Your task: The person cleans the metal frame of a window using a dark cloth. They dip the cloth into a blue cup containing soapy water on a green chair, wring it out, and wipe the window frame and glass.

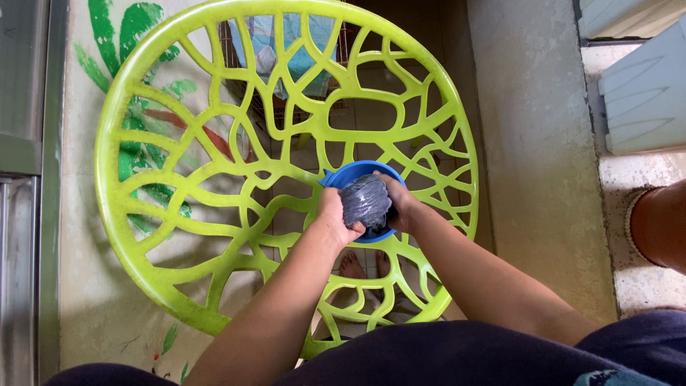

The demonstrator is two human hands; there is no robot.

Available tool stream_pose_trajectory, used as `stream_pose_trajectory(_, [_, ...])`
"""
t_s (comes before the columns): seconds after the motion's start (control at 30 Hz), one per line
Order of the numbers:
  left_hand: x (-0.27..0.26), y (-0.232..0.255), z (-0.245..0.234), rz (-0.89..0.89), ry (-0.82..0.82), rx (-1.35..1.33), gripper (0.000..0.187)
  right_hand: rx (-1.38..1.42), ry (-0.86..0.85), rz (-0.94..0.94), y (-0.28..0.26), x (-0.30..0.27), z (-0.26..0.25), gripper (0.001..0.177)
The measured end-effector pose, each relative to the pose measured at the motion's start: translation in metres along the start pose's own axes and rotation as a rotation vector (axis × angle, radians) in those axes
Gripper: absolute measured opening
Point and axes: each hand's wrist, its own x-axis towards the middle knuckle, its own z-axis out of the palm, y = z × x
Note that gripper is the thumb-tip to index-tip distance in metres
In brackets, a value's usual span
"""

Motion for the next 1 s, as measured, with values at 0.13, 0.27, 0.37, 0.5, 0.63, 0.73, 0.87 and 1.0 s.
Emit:
stream_pose_trajectory(0.13, [-0.003,0.007,0.001,-0.004,-0.088,-0.014,0.025,0.003,-0.025,0.027,-0.015,-0.038,0.017,0.060])
stream_pose_trajectory(0.27, [0.001,0.015,0.006,0.048,0.035,0.060,0.019,0.011,0.023,-0.068,-0.015,-0.049,0.017,0.054])
stream_pose_trajectory(0.37, [0.008,0.017,0.001,0.064,0.022,0.137,0.026,0.034,0.045,-0.129,-0.009,-0.040,0.012,0.054])
stream_pose_trajectory(0.5, [0.021,0.009,-0.012,0.148,0.034,0.088,0.045,0.082,0.145,-0.210,-0.005,-0.034,0.013,0.052])
stream_pose_trajectory(0.63, [0.023,0.000,-0.018,0.153,0.212,0.078,0.060,-0.002,0.309,-0.303,-0.006,-0.042,0.022,0.045])
stream_pose_trajectory(0.73, [0.007,-0.003,-0.015,0.119,0.132,0.111,0.067,-0.137,0.339,-0.384,-0.004,-0.051,0.028,0.042])
stream_pose_trajectory(0.87, [-0.005,-0.002,-0.009,0.106,-0.068,0.082,0.069,-0.241,0.359,-0.484,0.000,-0.058,0.041,0.041])
stream_pose_trajectory(1.0, [0.005,0.008,-0.006,0.038,-0.175,0.066,0.064,-0.375,0.339,-0.553,0.000,-0.064,0.058,0.038])
